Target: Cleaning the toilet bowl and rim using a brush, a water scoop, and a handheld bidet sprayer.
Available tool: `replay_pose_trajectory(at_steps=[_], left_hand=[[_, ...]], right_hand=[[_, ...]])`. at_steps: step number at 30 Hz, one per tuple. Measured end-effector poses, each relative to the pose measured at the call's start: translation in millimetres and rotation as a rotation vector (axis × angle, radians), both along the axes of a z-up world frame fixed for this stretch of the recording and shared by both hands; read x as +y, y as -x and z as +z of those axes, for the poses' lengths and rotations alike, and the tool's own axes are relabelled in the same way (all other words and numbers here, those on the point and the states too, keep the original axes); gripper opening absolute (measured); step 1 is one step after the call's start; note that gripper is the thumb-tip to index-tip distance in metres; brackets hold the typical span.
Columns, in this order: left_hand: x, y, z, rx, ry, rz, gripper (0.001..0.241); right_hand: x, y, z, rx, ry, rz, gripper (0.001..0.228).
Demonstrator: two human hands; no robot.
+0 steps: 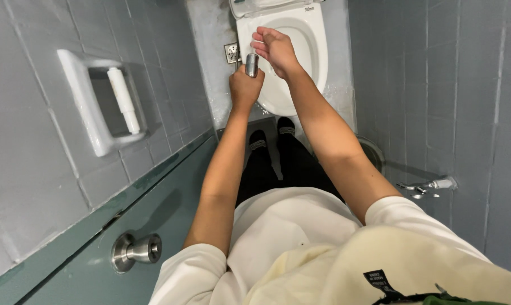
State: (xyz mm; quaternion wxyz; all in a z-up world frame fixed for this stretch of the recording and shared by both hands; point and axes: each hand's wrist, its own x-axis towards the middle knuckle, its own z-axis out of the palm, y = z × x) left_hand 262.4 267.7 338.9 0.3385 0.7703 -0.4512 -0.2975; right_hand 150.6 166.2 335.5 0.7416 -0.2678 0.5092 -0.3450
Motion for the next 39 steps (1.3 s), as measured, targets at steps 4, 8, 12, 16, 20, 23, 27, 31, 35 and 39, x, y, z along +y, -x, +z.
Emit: replay_pose_trajectory(at_steps=[4, 8, 12, 16, 20, 23, 27, 31, 35, 39], left_hand=[[3.3, -6.4, -1.8, -0.038, 0.001, 0.006, 0.029], [4.2, -13.9, -0.1, -0.011, -0.049, 0.003, 0.025], [-3.3, -22.6, -22.3, -0.042, 0.064, 0.004, 0.022], [-6.0, -30.3, -14.3, 0.012, -0.069, 0.025, 0.024], [4.2, -37.4, -13.9, 0.071, -0.162, -0.003, 0.022], [15.6, -44.5, -12.7, 0.086, -0.240, -0.009, 0.022], [36.1, -54.8, -26.6, 0.072, -0.259, -0.037, 0.019], [52.8, -60.4, -26.5, 0.069, -0.290, -0.057, 0.017], [66.9, -62.3, -34.5, 0.019, -0.266, -0.135, 0.024], [78.2, -61.6, -40.7, -0.020, -0.315, -0.193, 0.029]], right_hand=[[0.6, -7.3, -2.5, 0.053, 0.014, 0.020, 0.040], [7.2, -3.1, -15.2, 0.085, -0.001, 0.009, 0.042], [21.1, 9.1, -13.5, 0.295, -0.037, -0.029, 0.041], [31.3, 24.5, -31.4, 0.323, -0.074, -0.058, 0.040], [36.1, 31.6, -19.6, 0.368, -0.091, -0.047, 0.043], [42.3, 31.1, -10.9, 0.392, -0.103, -0.035, 0.043], [53.3, 35.1, -27.6, 0.363, -0.102, -0.029, 0.041], [70.3, 34.2, -36.2, 0.343, -0.112, -0.038, 0.039], [90.2, 30.4, -33.8, 0.340, -0.138, -0.020, 0.041], [106.9, 28.7, -39.1, 0.327, -0.171, -0.028, 0.042]])
